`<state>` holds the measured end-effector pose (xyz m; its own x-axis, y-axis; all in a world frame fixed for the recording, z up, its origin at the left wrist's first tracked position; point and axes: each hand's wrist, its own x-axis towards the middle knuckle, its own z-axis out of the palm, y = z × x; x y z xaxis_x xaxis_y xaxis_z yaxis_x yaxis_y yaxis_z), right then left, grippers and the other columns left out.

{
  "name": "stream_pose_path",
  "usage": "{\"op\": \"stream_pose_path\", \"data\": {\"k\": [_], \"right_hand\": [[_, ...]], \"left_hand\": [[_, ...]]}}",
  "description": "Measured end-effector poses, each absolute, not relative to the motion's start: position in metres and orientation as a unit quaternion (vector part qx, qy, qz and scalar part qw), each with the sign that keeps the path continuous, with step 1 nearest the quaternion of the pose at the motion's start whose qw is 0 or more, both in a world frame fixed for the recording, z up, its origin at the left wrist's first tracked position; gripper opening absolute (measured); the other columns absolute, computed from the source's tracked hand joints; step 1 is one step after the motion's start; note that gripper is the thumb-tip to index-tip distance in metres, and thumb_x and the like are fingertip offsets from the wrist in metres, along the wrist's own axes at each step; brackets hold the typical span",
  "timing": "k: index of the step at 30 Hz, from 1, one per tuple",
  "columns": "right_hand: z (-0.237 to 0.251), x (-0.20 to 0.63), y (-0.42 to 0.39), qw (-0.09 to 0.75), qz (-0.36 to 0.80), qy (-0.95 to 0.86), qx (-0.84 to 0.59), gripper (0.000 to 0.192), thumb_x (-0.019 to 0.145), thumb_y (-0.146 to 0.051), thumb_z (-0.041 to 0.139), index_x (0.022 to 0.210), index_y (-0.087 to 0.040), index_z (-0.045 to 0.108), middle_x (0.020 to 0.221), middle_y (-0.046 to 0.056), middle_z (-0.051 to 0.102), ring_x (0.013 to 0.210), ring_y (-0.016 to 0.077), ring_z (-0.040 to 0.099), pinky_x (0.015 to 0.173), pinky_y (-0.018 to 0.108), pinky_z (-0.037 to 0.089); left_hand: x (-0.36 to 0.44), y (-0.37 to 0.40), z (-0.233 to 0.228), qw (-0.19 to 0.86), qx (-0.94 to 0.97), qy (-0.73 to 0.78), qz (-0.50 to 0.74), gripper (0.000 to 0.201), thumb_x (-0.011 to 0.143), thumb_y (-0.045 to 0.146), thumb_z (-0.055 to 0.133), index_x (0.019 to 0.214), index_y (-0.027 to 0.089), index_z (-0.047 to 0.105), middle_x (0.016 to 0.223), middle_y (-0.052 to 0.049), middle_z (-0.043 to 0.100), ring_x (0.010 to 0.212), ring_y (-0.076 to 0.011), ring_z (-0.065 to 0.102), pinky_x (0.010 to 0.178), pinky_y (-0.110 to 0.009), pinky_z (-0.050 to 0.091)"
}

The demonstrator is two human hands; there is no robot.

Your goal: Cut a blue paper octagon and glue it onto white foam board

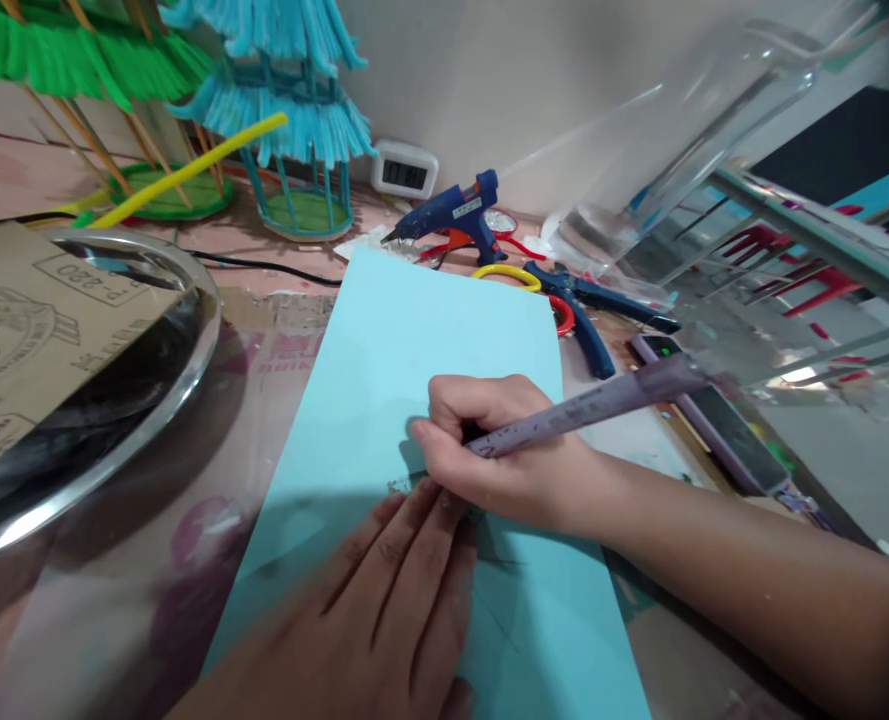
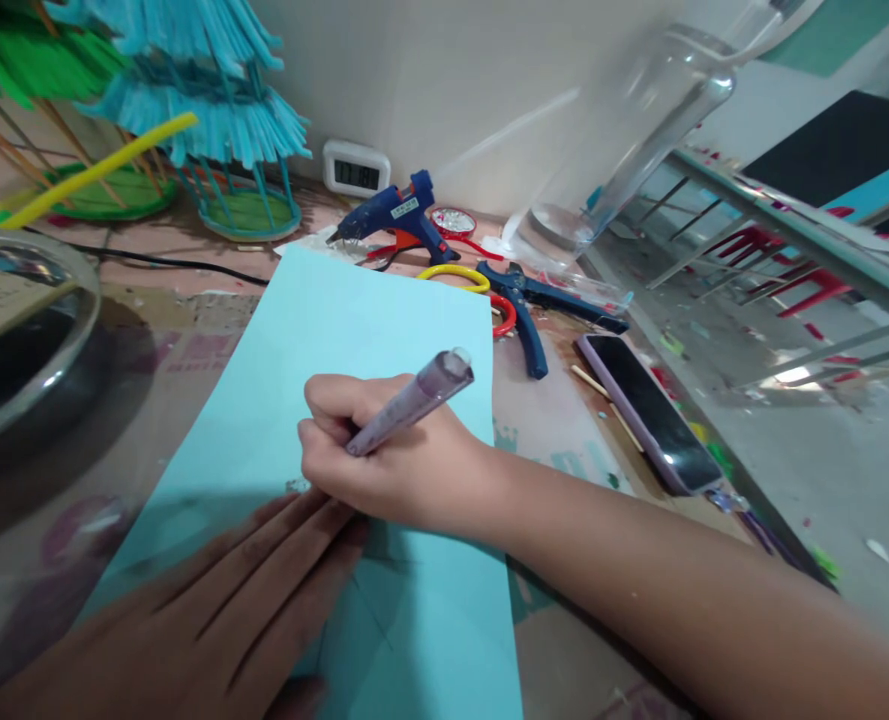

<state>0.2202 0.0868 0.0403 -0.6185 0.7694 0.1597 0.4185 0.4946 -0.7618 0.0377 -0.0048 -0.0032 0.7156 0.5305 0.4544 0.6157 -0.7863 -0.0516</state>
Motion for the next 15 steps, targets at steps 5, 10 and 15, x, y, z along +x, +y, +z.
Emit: {"op": "stream_pose_path", "data": {"k": [5, 10, 15], "right_hand": [[0.041, 0.223, 0.087, 0.248, 0.359, -0.824, -0.361, 0.034, 0.083, -0.011, 0.054, 0.061, -0.021, 0.031, 0.056, -0.008, 0.032, 0.050, 0.0053, 0.031, 0.047, 0.020, 0.026], [0.041, 0.225, 0.088, 0.254, 0.371, -0.819, -0.357, 0.034, 0.080, -0.007, 0.054, 0.061, -0.021, 0.029, 0.056, -0.008, 0.032, 0.050, 0.0049, 0.030, 0.046, 0.019, 0.024], [0.041, 0.226, 0.087, 0.259, 0.380, -0.813, -0.358, 0.034, 0.078, -0.006, 0.053, 0.062, -0.022, 0.028, 0.056, -0.009, 0.031, 0.050, 0.0049, 0.029, 0.045, 0.020, 0.024]], "left_hand": [[0.039, -0.004, -0.003, 0.098, -0.923, -0.305, -0.213, 0.043, 0.105, 0.038, 0.037, 0.128, 0.013, 0.064, 0.129, -0.010, 0.070, 0.127, -0.0217, 0.055, 0.118, -0.033, 0.025], [0.038, -0.005, -0.006, 0.095, -0.918, -0.313, -0.224, 0.042, 0.105, 0.039, 0.037, 0.128, 0.015, 0.062, 0.130, -0.009, 0.070, 0.128, -0.0200, 0.053, 0.124, -0.033, 0.013], [0.040, -0.008, -0.017, 0.093, -0.915, -0.317, -0.232, 0.043, 0.105, 0.040, 0.034, 0.131, 0.015, 0.057, 0.132, -0.009, 0.069, 0.143, -0.0208, 0.040, 0.126, -0.034, 0.010]]}}
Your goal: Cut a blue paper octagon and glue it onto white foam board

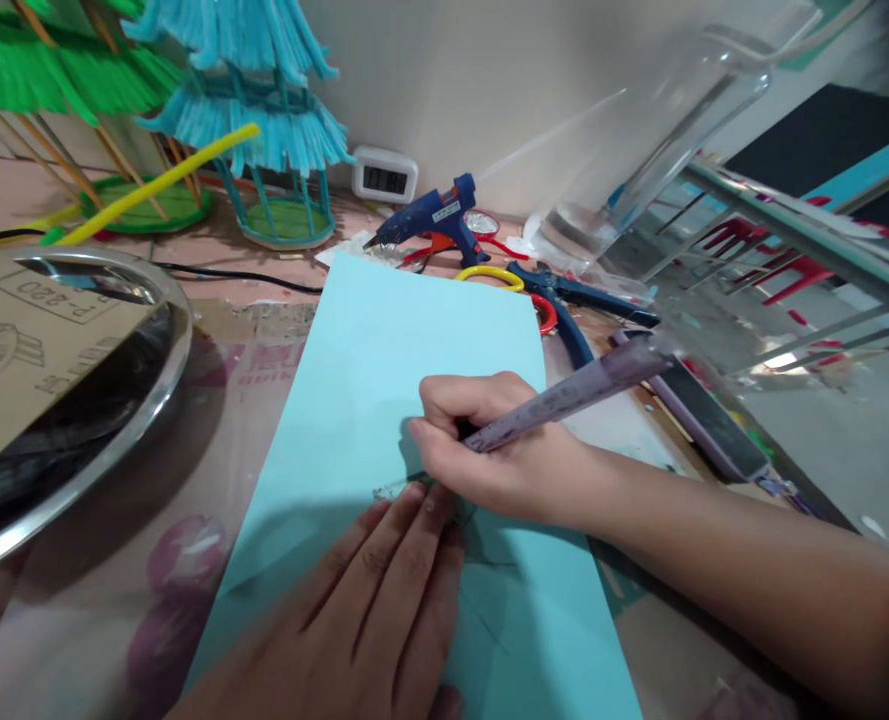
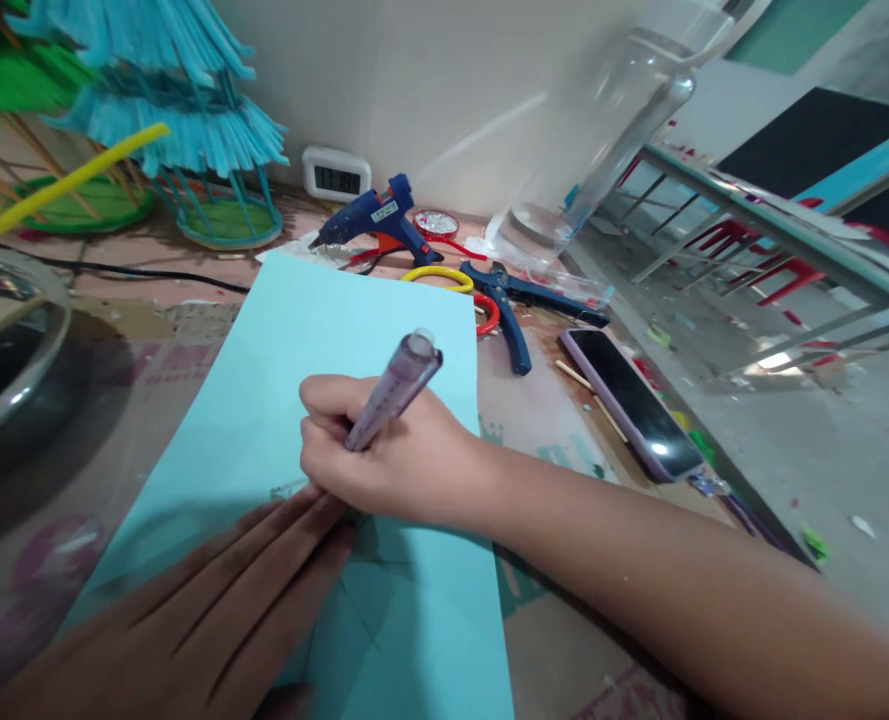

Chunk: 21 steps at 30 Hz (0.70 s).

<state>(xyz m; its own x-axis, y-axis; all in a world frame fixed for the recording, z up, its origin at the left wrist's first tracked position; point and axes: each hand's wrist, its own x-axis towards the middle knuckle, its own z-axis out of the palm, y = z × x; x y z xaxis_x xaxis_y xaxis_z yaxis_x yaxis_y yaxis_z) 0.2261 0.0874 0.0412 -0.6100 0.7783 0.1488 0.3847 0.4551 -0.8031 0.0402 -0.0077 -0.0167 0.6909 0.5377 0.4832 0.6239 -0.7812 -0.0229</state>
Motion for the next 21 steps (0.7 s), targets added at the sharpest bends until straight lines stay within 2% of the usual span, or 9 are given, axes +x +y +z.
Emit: {"op": "stream_pose_path", "data": {"k": [4, 6, 9, 11, 17, 21], "right_hand": [[0.041, 0.227, 0.087, 0.263, 0.381, -0.809, -0.362, 0.034, 0.077, -0.005, 0.052, 0.061, -0.022, 0.028, 0.056, -0.009, 0.029, 0.051, 0.0049, 0.028, 0.045, 0.019, 0.024], [0.041, 0.228, 0.087, 0.264, 0.381, -0.808, -0.363, 0.034, 0.076, -0.005, 0.052, 0.061, -0.022, 0.027, 0.056, -0.009, 0.029, 0.051, 0.0047, 0.028, 0.045, 0.019, 0.024], [0.041, 0.228, 0.087, 0.267, 0.379, -0.810, -0.360, 0.034, 0.076, -0.003, 0.052, 0.061, -0.022, 0.027, 0.056, -0.009, 0.028, 0.051, 0.0045, 0.028, 0.045, 0.018, 0.024], [0.040, 0.229, 0.087, 0.269, 0.379, -0.811, -0.356, 0.035, 0.077, -0.002, 0.052, 0.062, -0.021, 0.028, 0.056, -0.009, 0.029, 0.051, 0.0042, 0.028, 0.045, 0.018, 0.025], [0.040, 0.229, 0.088, 0.269, 0.386, -0.807, -0.357, 0.036, 0.076, -0.001, 0.053, 0.061, -0.021, 0.028, 0.055, -0.009, 0.028, 0.050, 0.0038, 0.027, 0.044, 0.017, 0.024], [0.041, 0.227, 0.089, 0.272, 0.398, -0.798, -0.362, 0.036, 0.076, -0.001, 0.052, 0.061, -0.022, 0.028, 0.055, -0.009, 0.027, 0.050, 0.0040, 0.027, 0.044, 0.018, 0.024]], "left_hand": [[0.042, -0.006, -0.022, 0.093, -0.908, -0.314, -0.262, 0.042, 0.106, 0.036, 0.029, 0.129, 0.013, 0.055, 0.129, -0.011, 0.069, 0.153, -0.0220, 0.018, 0.126, -0.035, 0.011], [0.041, -0.005, -0.021, 0.104, -0.912, -0.304, -0.254, 0.042, 0.106, 0.034, 0.028, 0.129, 0.011, 0.054, 0.128, -0.013, 0.069, 0.152, -0.0235, 0.023, 0.126, -0.037, 0.011], [0.037, -0.003, -0.017, 0.116, -0.929, -0.279, -0.211, 0.043, 0.105, 0.035, 0.032, 0.132, 0.010, 0.054, 0.131, -0.013, 0.068, 0.140, -0.0250, 0.045, 0.126, -0.039, 0.010], [0.034, -0.002, -0.014, 0.120, -0.932, -0.276, -0.199, 0.044, 0.104, 0.037, 0.034, 0.132, 0.010, 0.054, 0.133, -0.013, 0.067, 0.132, -0.0249, 0.052, 0.125, -0.039, 0.011], [0.034, 0.001, -0.011, 0.123, -0.938, -0.253, -0.204, 0.046, 0.104, 0.040, 0.037, 0.131, 0.008, 0.056, 0.129, -0.015, 0.069, 0.132, -0.0258, 0.050, 0.126, -0.040, 0.007], [0.037, 0.001, -0.015, 0.111, -0.922, -0.276, -0.246, 0.044, 0.106, 0.039, 0.033, 0.126, 0.010, 0.059, 0.127, -0.014, 0.069, 0.146, -0.0242, 0.036, 0.126, -0.036, 0.011]]}}
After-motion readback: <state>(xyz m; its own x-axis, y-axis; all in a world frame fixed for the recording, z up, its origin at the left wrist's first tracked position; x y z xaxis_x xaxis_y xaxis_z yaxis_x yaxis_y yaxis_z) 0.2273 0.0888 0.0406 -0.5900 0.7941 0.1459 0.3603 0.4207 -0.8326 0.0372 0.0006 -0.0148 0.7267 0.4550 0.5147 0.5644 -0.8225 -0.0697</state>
